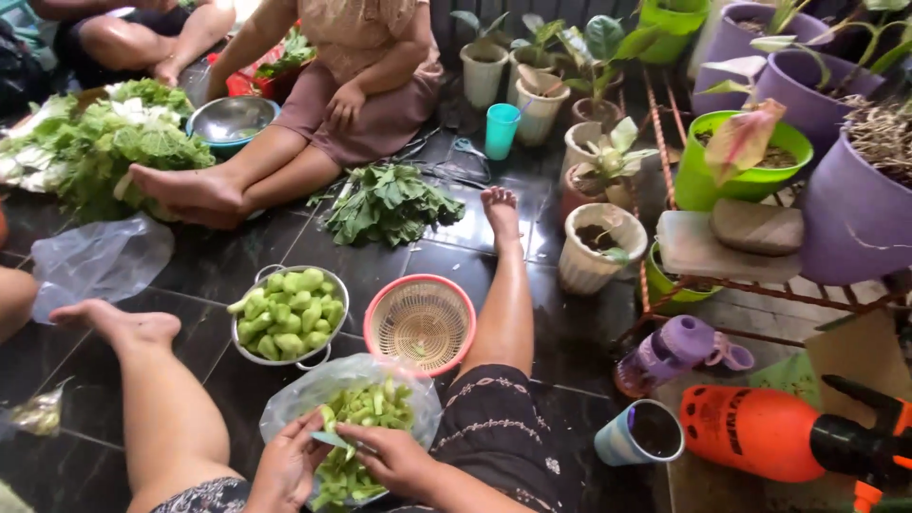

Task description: A person is sitting on the floor, meticulously picking small green leaves from their stems and collecting them in a plastic bag.

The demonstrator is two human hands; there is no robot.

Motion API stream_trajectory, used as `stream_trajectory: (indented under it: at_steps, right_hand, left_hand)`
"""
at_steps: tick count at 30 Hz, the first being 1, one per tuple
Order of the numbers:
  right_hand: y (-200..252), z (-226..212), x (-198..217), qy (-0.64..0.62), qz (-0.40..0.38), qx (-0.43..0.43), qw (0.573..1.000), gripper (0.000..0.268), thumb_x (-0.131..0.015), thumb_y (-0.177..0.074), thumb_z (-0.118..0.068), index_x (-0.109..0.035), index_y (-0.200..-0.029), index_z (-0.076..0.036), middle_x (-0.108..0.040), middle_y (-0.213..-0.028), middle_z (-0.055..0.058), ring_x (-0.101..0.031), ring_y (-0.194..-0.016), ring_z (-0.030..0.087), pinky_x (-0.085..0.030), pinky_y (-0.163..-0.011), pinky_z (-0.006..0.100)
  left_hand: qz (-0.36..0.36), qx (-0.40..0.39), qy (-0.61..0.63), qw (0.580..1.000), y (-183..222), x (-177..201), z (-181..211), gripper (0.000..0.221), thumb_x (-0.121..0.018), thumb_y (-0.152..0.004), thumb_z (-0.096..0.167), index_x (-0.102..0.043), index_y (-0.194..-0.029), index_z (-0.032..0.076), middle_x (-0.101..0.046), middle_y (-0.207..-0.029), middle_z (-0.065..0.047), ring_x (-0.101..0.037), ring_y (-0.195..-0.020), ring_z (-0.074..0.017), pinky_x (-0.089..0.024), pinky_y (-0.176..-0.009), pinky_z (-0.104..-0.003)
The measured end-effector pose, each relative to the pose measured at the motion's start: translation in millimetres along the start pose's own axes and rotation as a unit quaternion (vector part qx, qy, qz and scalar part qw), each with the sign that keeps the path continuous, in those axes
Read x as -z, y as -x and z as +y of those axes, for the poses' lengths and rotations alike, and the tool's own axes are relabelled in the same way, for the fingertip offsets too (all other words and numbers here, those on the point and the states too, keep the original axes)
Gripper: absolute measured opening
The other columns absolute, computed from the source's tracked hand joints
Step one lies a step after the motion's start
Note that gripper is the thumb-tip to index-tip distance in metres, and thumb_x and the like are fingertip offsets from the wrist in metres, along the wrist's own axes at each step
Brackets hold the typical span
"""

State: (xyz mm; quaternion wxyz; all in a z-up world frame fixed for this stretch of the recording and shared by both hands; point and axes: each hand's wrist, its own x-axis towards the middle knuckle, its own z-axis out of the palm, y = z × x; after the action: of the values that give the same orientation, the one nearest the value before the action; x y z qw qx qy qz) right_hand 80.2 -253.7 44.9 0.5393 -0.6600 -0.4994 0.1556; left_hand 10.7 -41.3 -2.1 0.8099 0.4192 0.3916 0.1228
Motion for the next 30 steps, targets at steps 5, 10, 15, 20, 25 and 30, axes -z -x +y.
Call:
stream_trajectory:
  at_steps: [5,10,15,20,25,30]
  right_hand:
    - [0,38,-3,-0.018,0.006,-0.010,1.000,0.055,-0.054,-0.093,-0.004,-0.051,-0.147,-0.016,-0.059,-0.144,0.012,-0.058,-0.130,0.027,-0.044,-0.109,0.036]
    - [9,56,-17,-0.021,0.039,0.020,0.999,0.056,-0.067,-0.084,-0.002,-0.063,-0.139,-0.006,-0.067,-0.126,0.025,-0.062,-0.119,0.042,-0.050,-0.102,0.051]
    - [5,24,-1,-0.044,0.016,-0.014,0.999,0.054,-0.055,-0.096,-0.009,-0.054,-0.149,-0.016,-0.062,-0.143,0.011,-0.056,-0.131,0.031,-0.046,-0.108,0.046]
    - [5,25,-1,-0.023,0.023,-0.010,0.999,0.054,-0.056,-0.096,-0.011,-0.054,-0.150,-0.017,-0.062,-0.142,0.009,-0.057,-0.130,0.031,-0.047,-0.106,0.045]
    - [8,24,-3,0.010,0.036,-0.006,0.999,0.052,-0.058,-0.097,-0.013,-0.054,-0.149,-0.018,-0.063,-0.141,0.010,-0.059,-0.127,0.032,-0.049,-0.103,0.046]
    - [6,19,-4,0.000,0.068,-0.006,0.998,0.047,-0.056,-0.099,-0.009,-0.057,-0.146,-0.013,-0.067,-0.134,0.014,-0.062,-0.122,0.035,-0.051,-0.101,0.047]
  left_hand:
    - [0.000,-0.035,0.011,0.999,-18,-6,-11,0.028,-0.070,-0.091,0.006,-0.071,-0.118,-0.002,-0.071,-0.106,-0.015,-0.066,-0.088,-0.0270,-0.055,-0.074,-0.036]
    - [0.046,-0.081,-0.031,0.995,8,-15,-15,0.031,-0.071,-0.096,0.009,-0.066,-0.125,-0.002,-0.067,-0.116,-0.015,-0.067,-0.100,-0.0270,-0.059,-0.090,-0.050]
    - [-0.030,-0.062,-0.028,0.997,50,-40,21,0.037,-0.084,-0.085,0.013,-0.075,-0.120,0.005,-0.073,-0.094,-0.009,-0.073,-0.080,-0.0212,-0.065,-0.079,-0.043]
    - [-0.044,-0.054,-0.031,0.997,62,-45,33,0.038,-0.084,-0.085,0.014,-0.074,-0.120,0.003,-0.074,-0.092,-0.010,-0.074,-0.078,-0.0222,-0.066,-0.076,-0.043]
    - [-0.057,-0.054,-0.020,0.997,60,-43,29,0.036,-0.083,-0.085,0.013,-0.074,-0.119,0.002,-0.075,-0.091,-0.013,-0.075,-0.079,-0.0247,-0.067,-0.074,-0.045]
    - [-0.061,-0.046,-0.028,0.997,56,-39,20,0.036,-0.082,-0.087,0.016,-0.074,-0.119,0.003,-0.076,-0.089,-0.010,-0.073,-0.074,-0.0197,-0.067,-0.072,-0.040]
